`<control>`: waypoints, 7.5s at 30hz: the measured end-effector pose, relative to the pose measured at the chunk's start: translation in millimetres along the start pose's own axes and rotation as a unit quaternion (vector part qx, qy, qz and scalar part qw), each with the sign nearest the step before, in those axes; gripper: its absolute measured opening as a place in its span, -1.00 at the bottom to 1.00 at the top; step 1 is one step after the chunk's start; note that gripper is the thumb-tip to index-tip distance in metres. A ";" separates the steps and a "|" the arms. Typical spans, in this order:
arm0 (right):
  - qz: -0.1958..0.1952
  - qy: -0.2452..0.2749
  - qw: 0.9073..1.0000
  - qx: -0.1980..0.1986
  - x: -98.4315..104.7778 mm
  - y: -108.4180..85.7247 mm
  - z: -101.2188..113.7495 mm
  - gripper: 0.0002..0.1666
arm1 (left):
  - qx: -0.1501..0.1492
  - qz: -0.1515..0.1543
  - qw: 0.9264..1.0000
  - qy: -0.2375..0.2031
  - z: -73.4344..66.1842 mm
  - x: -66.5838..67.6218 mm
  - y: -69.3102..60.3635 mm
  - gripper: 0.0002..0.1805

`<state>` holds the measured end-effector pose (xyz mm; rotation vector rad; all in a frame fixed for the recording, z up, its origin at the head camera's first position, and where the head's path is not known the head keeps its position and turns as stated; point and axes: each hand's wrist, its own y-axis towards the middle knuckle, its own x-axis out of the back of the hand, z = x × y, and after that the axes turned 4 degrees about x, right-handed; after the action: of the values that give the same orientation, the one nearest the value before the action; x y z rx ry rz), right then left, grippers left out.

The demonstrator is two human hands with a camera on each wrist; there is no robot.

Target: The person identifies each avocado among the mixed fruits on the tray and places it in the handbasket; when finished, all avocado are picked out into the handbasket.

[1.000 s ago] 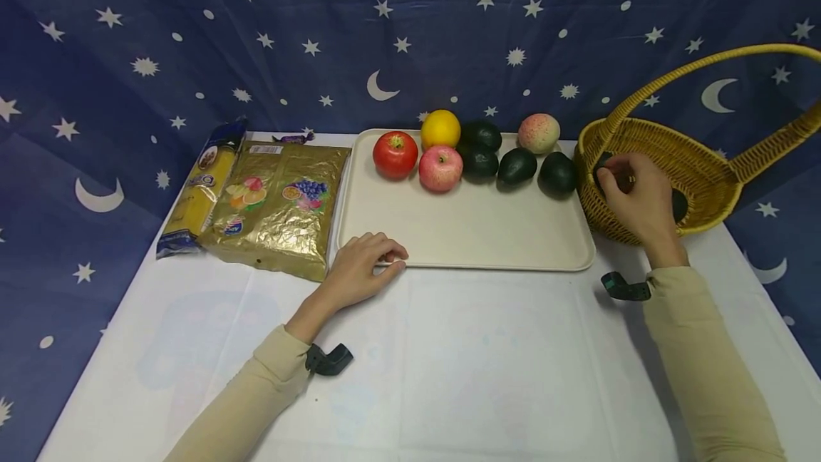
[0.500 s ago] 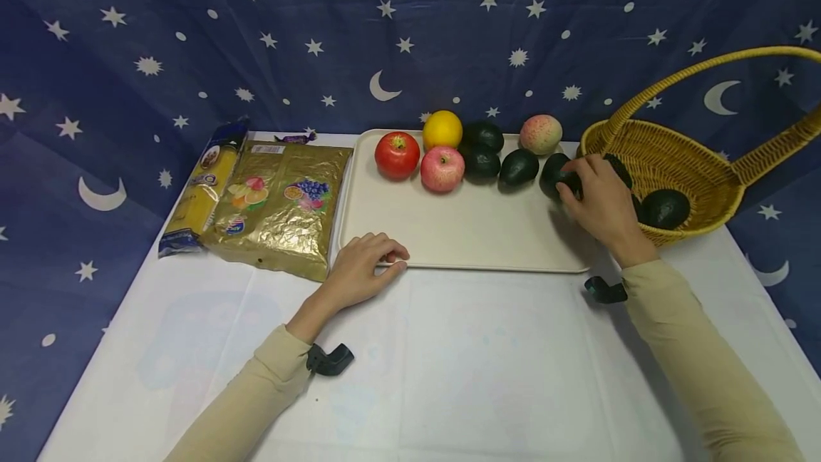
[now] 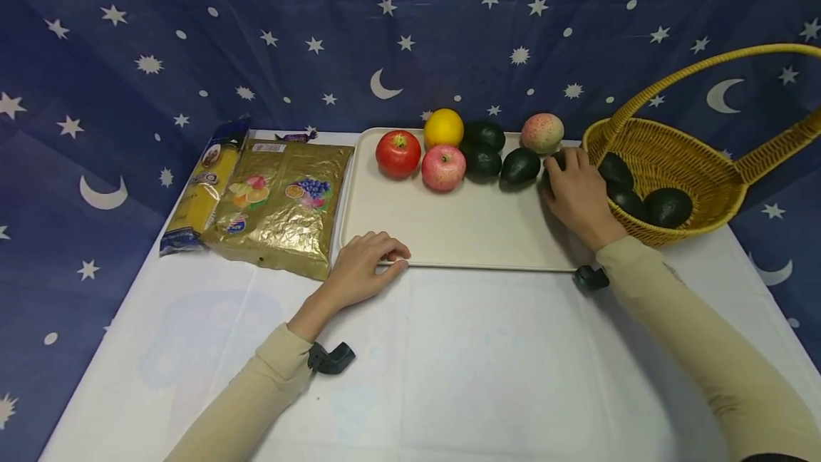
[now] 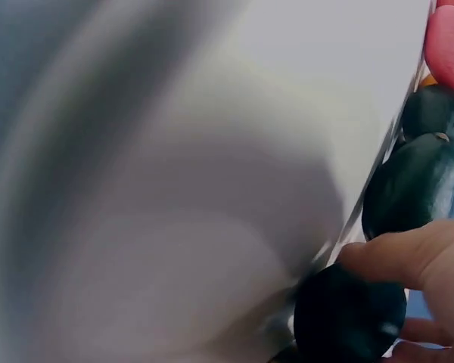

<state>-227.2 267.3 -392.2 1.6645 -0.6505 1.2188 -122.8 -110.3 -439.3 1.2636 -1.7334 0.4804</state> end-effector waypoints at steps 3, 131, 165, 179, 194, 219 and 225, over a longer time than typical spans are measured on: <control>0.022 -0.026 0.999 0.004 -0.3 1.4 1.4 -0.51 | -0.001 -0.001 1.000 0.000 0.5 -0.6 -0.1 -0.88; -0.189 0.376 0.824 -0.379 47.5 -70.7 -79.0 -0.37 | -0.003 -0.004 1.000 0.002 -2.3 0.7 0.9 -0.88; 0.007 0.234 0.907 -0.351 45.8 -62.6 -104.9 -0.19 | -0.002 -0.004 1.000 0.001 -0.9 1.6 0.7 -0.88; 0.111 0.224 0.917 -0.311 46.1 -49.4 -130.7 -0.08 | -0.007 -0.012 1.000 0.003 0.6 0.8 -0.5 -0.88; 0.145 0.213 0.920 -0.295 40.1 -48.5 -140.7 -0.11 | -0.004 -0.008 1.000 0.002 -1.2 0.2 1.1 -0.89; 0.085 0.235 0.916 -0.315 45.8 -55.2 -127.9 -0.27 | -0.005 -0.009 1.000 0.002 0.0 -1.1 1.9 -0.88; 0.015 0.228 0.914 -0.336 47.1 -61.3 -114.3 -0.35 | -0.005 -0.009 1.000 0.004 -0.5 -1.2 2.1 -0.88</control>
<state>-207.9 401.0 -364.2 0.7668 -0.6936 1.1701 -124.4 -108.4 -439.7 1.2682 -1.7146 0.4648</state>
